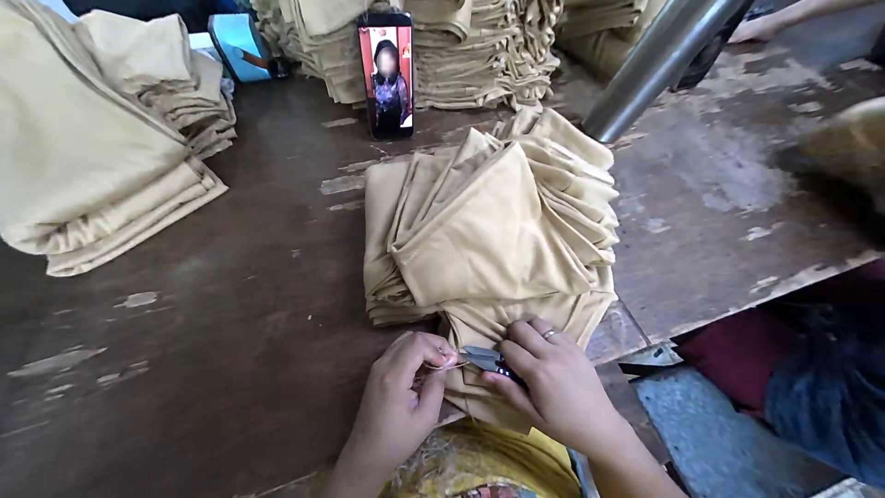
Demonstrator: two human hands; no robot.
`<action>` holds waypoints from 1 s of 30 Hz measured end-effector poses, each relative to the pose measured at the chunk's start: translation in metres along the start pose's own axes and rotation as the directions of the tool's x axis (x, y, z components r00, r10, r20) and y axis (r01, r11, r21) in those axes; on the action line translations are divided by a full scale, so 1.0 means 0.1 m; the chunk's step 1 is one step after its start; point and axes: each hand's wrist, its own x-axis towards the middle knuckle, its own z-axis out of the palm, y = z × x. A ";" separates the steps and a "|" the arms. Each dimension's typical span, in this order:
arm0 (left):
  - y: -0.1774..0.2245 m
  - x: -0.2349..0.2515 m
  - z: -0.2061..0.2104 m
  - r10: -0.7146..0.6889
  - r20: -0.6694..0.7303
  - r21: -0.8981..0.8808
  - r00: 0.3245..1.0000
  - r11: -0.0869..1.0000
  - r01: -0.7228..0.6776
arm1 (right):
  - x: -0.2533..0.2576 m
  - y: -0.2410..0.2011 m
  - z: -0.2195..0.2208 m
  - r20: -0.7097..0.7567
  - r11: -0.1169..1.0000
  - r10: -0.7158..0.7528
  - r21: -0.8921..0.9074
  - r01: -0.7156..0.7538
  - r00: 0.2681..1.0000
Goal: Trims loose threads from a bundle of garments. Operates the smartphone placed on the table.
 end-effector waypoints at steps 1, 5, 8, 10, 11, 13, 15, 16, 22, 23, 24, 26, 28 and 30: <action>-0.01 0.00 0.00 0.006 0.000 0.000 1.000 1.000 -0.006 | 0.00 -0.01 0.01 -0.004 1.000 0.005 -0.011 -0.005 1.000; 0.00 -0.01 -0.03 0.033 0.025 -0.065 0.999 0.997 -0.031 | 0.00 -0.05 0.05 -0.022 0.999 0.028 -0.027 -0.028 0.999; 0.11 -0.06 -0.28 0.048 0.365 -0.211 0.930 0.977 0.032 | -0.02 0.04 -0.01 -0.011 0.984 0.051 0.169 -0.048 0.999; 0.23 -0.04 -0.50 0.100 0.700 -0.213 0.707 0.974 0.073 | -0.06 0.16 -0.07 -0.040 0.918 0.107 0.388 -0.083 0.993; 0.28 -0.04 -0.55 0.097 0.755 -0.164 0.648 0.985 0.045 | -0.08 0.20 -0.09 -0.059 0.885 0.133 0.457 -0.092 0.989; 0.36 -0.07 -0.55 0.034 0.660 -0.029 0.751 0.999 -0.020 | -0.09 0.25 -0.06 -0.096 0.865 0.170 0.492 -0.102 0.981; 0.37 -0.04 -0.45 -0.030 0.439 0.075 0.898 0.997 -0.003 | -0.08 0.27 -0.03 -0.110 0.870 0.189 0.479 -0.114 0.976; 0.37 -0.02 -0.37 -0.060 0.325 0.117 0.944 0.993 0.023 | -0.07 0.29 -0.02 -0.112 0.869 0.189 0.481 -0.113 0.975; 0.22 0.15 0.22 -0.094 0.045 0.347 0.995 0.935 0.072 | -0.07 0.31 0.03 -0.154 0.856 0.181 0.512 -0.078 0.971; 0.17 0.16 0.28 -0.029 0.035 0.368 0.999 0.930 0.014 | -0.07 0.30 0.05 -0.187 0.852 0.189 0.519 -0.066 0.964; 0.14 0.16 0.30 0.041 0.033 0.381 0.999 0.923 -0.050 | -0.08 0.28 0.07 -0.224 0.845 0.202 0.532 -0.053 0.953; 0.17 0.15 0.24 0.069 0.065 0.348 0.996 0.933 -0.087 | -0.11 0.27 0.10 -0.274 0.811 0.240 0.585 -0.037 0.931; 0.24 0.12 0.11 0.015 0.086 0.246 0.996 0.969 -0.036 | -0.15 0.27 0.10 -0.268 0.764 0.269 0.644 -0.035 0.925; 0.29 0.09 -0.01 -0.016 0.086 0.138 0.996 0.990 0.004 | -0.16 0.23 0.05 -0.259 0.713 0.293 0.700 -0.030 0.920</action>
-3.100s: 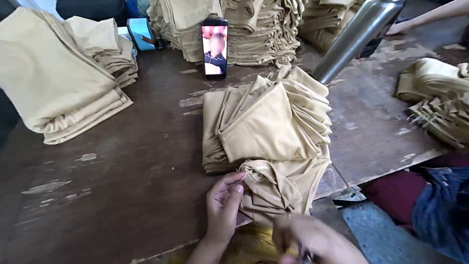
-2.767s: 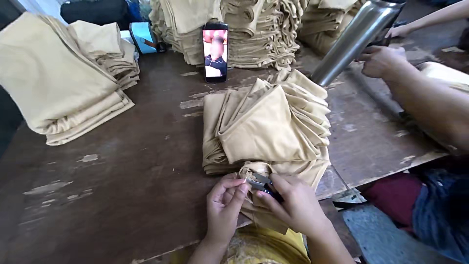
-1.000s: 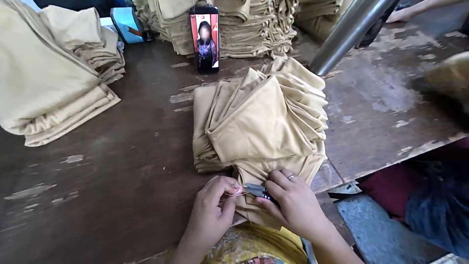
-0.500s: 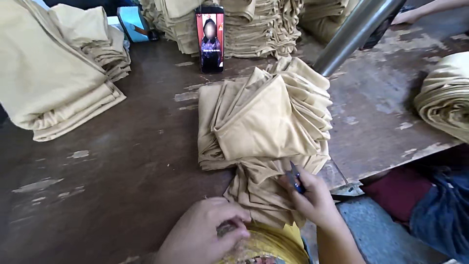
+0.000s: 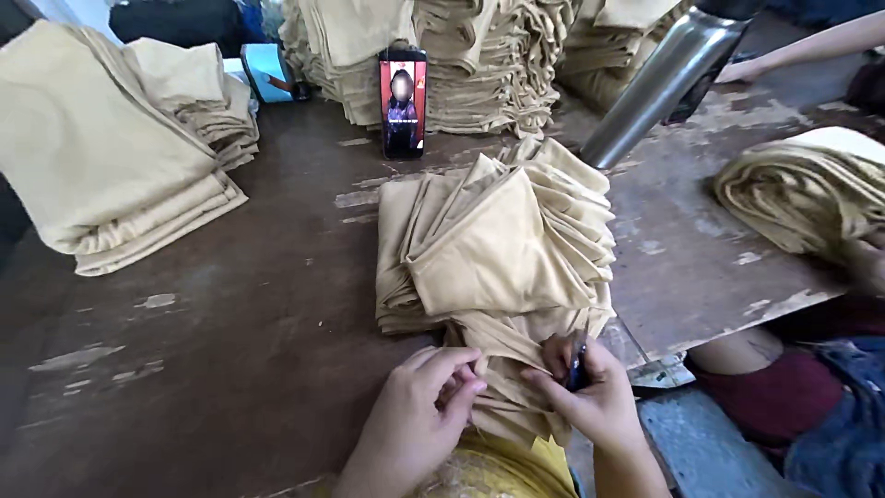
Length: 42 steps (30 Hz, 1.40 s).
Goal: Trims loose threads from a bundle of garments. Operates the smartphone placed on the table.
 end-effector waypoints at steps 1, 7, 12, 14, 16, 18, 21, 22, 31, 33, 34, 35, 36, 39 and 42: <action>0.01 0.00 -0.02 0.008 -0.002 -0.051 1.000 0.999 -0.008 | 0.00 -0.06 0.02 -0.013 0.999 -0.003 0.051 0.004 1.000; -0.05 0.19 0.26 0.010 -0.144 0.307 0.989 0.951 0.035 | -0.06 -0.34 0.23 -0.042 0.976 -0.214 0.026 0.215 0.976; -0.06 0.20 0.13 -0.114 -0.198 -0.171 0.974 0.982 0.081 | 0.09 -0.13 -0.34 -0.121 0.933 -0.119 -0.352 0.069 0.986; 0.00 0.21 0.11 -0.112 -0.171 -0.239 0.979 0.969 0.069 | 0.18 -0.21 -0.43 -0.136 0.960 -0.152 -0.255 0.114 0.979; 0.10 0.29 0.09 -0.129 -0.135 -0.421 0.982 0.905 0.060 | 0.30 -0.40 -0.41 -0.166 0.962 -0.262 -0.121 0.244 0.951; 0.17 0.42 0.05 -0.203 -0.097 -0.608 0.974 0.787 0.103 | 0.50 -0.52 -0.34 -0.272 0.931 -0.362 -0.067 0.358 0.891; 0.19 0.59 -0.03 -0.262 -0.090 -0.693 0.961 0.710 0.129 | 0.84 -0.38 -0.17 -0.277 0.936 -0.351 -0.121 0.330 0.894; 0.17 0.64 -0.05 -0.262 -0.095 -0.681 0.960 0.721 0.130 | 0.93 -0.27 -0.12 -0.181 0.949 -0.300 -0.162 0.272 0.937; 0.02 0.36 0.09 0.081 -0.160 -0.197 0.984 0.974 -0.112 | 0.46 0.00 -0.15 0.017 0.979 -0.167 -0.115 0.168 0.986; 0.03 0.30 0.15 0.076 0.021 0.015 0.997 0.997 -0.076 | 0.18 -0.04 -0.19 0.145 0.986 -0.100 -0.121 0.118 0.984; 0.04 0.29 0.20 0.041 0.112 0.104 0.993 0.993 -0.053 | 0.07 -0.04 -0.19 0.188 0.980 -0.072 -0.169 0.104 0.980; 0.04 0.28 0.25 0.005 0.176 0.161 0.984 0.986 -0.033 | -0.01 -0.04 -0.19 0.218 0.968 -0.051 -0.230 0.102 0.975; 0.05 0.28 0.30 -0.022 0.210 0.194 0.978 0.981 -0.020 | -0.07 -0.04 -0.18 0.228 0.954 -0.040 -0.282 0.105 0.973; 0.06 0.26 0.41 -0.005 0.215 0.209 0.977 0.977 -0.041 | -0.11 0.01 -0.16 0.177 0.957 -0.014 -0.283 0.065 0.984; 0.10 0.20 0.48 0.057 0.197 0.203 0.979 0.974 -0.098 | -0.06 -0.08 -0.17 0.113 0.985 -0.029 -0.164 0.048 0.993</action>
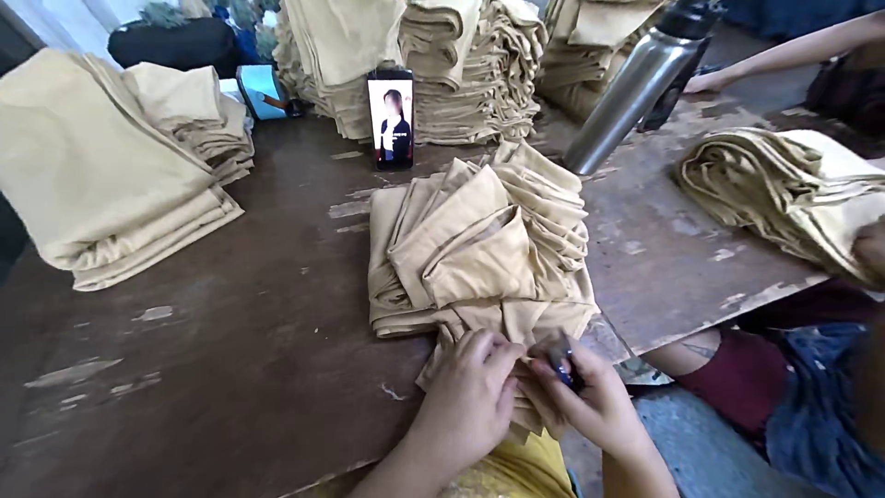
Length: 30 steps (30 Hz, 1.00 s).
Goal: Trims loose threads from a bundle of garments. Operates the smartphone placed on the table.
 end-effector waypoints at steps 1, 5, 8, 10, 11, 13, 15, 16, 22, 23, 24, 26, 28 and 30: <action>0.02 -0.01 0.03 0.028 -0.048 -0.017 0.998 0.999 -0.029 | 0.02 -0.09 -0.03 -0.018 0.997 -0.006 0.073 0.007 1.000; 0.13 0.01 0.13 0.124 -0.246 -0.122 0.961 0.980 -0.157 | -0.01 -0.49 -0.10 -0.140 0.891 0.012 0.451 0.053 0.990; 0.12 0.11 0.12 0.211 -0.271 -0.079 0.939 0.968 -0.240 | 0.02 -0.49 -0.18 -0.168 0.753 0.106 0.657 0.031 0.980; 0.04 0.12 0.07 0.186 -0.351 -0.028 0.918 0.978 -0.209 | 0.02 -0.44 -0.26 -0.148 0.690 0.136 0.724 0.013 0.980; -0.03 0.11 0.02 0.161 -0.386 -0.018 0.908 0.983 -0.182 | 0.00 -0.42 -0.28 -0.139 0.693 0.142 0.721 0.002 0.980; -0.14 0.05 -0.08 0.112 -0.405 -0.080 0.907 0.984 -0.158 | -0.07 -0.32 -0.32 -0.110 0.775 0.133 0.631 -0.034 0.985; -0.21 -0.04 -0.16 0.116 -0.345 -0.190 0.931 0.963 -0.190 | -0.12 -0.19 -0.37 -0.041 0.933 0.092 0.352 -0.072 0.995; -0.22 -0.08 -0.19 0.131 -0.298 -0.209 0.946 0.958 -0.198 | -0.12 -0.15 -0.37 -0.047 0.972 0.082 0.224 -0.070 0.996; -0.18 -0.14 -0.12 0.039 -0.113 -0.110 0.993 0.993 -0.052 | -0.03 -0.31 -0.34 -0.093 0.931 0.010 0.365 0.025 0.996; -0.18 -0.14 -0.10 0.025 -0.094 -0.114 0.995 0.993 -0.036 | -0.03 -0.33 -0.32 -0.061 0.928 -0.012 0.372 0.034 0.998; -0.18 -0.14 -0.08 0.022 -0.093 -0.124 0.995 0.992 -0.033 | -0.04 -0.32 -0.30 -0.021 0.934 -0.033 0.356 0.038 0.999; -0.16 -0.14 -0.06 0.029 -0.119 -0.154 0.993 0.987 -0.047 | -0.06 -0.27 -0.27 0.084 0.976 -0.064 0.211 0.045 0.994; -0.13 -0.15 -0.04 0.044 -0.132 -0.180 0.990 0.981 -0.068 | -0.08 -0.19 -0.24 0.159 0.999 -0.045 -0.003 0.046 0.986; -0.10 -0.15 -0.02 0.088 -0.116 -0.178 0.989 0.978 -0.107 | -0.10 -0.11 -0.21 0.151 0.995 -0.013 -0.099 0.028 0.988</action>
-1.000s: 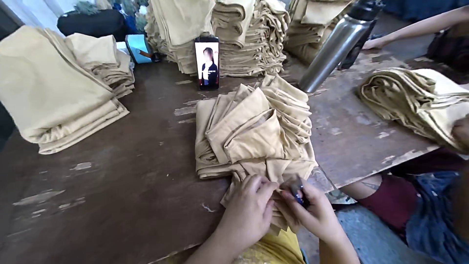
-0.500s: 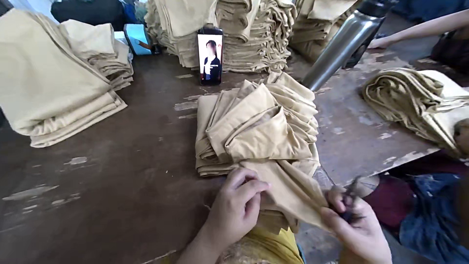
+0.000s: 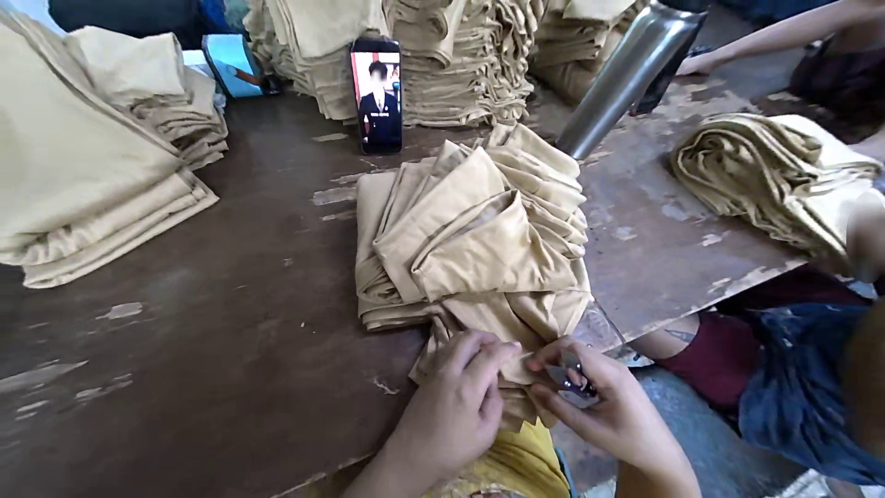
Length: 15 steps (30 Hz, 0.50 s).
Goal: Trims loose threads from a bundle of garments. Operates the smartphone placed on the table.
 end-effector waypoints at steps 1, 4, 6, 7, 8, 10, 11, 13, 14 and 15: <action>0.01 0.01 0.03 0.020 0.009 0.011 1.000 1.000 -0.020 | 0.00 0.03 0.01 -0.006 1.000 0.003 0.003 -0.003 1.000; 0.05 0.04 0.10 0.034 0.046 0.085 0.998 0.996 -0.038 | -0.02 0.03 0.05 -0.005 0.997 -0.041 0.061 0.041 0.999; 0.04 0.06 0.12 0.049 0.067 0.110 0.997 0.992 -0.056 | -0.03 -0.07 0.06 -0.002 0.989 -0.087 0.118 0.087 0.996; 0.03 0.07 0.12 0.061 0.057 0.103 0.996 0.992 -0.067 | -0.04 -0.12 0.06 -0.009 0.983 -0.110 0.147 0.110 0.994; 0.02 0.07 0.11 0.080 0.051 0.092 0.995 0.992 -0.085 | -0.04 -0.17 0.06 -0.021 0.978 -0.130 0.164 0.132 0.991; 0.01 0.07 0.06 0.114 0.042 0.067 0.993 0.991 -0.116 | -0.07 -0.23 0.06 -0.064 0.973 -0.156 0.163 0.164 0.986; 0.01 0.06 0.03 0.123 0.039 0.051 0.992 0.991 -0.125 | -0.07 -0.25 0.05 -0.093 0.972 -0.166 0.152 0.178 0.982; 0.01 0.06 -0.03 0.133 0.023 0.023 0.991 0.991 -0.133 | -0.08 -0.29 0.02 -0.129 0.968 -0.189 0.144 0.207 0.973; 0.01 0.06 -0.06 0.130 0.013 0.022 0.991 0.991 -0.130 | -0.08 -0.33 0.00 -0.130 0.962 -0.200 0.162 0.220 0.971; 0.00 0.06 -0.08 0.125 0.004 0.029 0.992 0.992 -0.125 | -0.09 -0.37 -0.01 -0.111 0.951 -0.212 0.204 0.231 0.971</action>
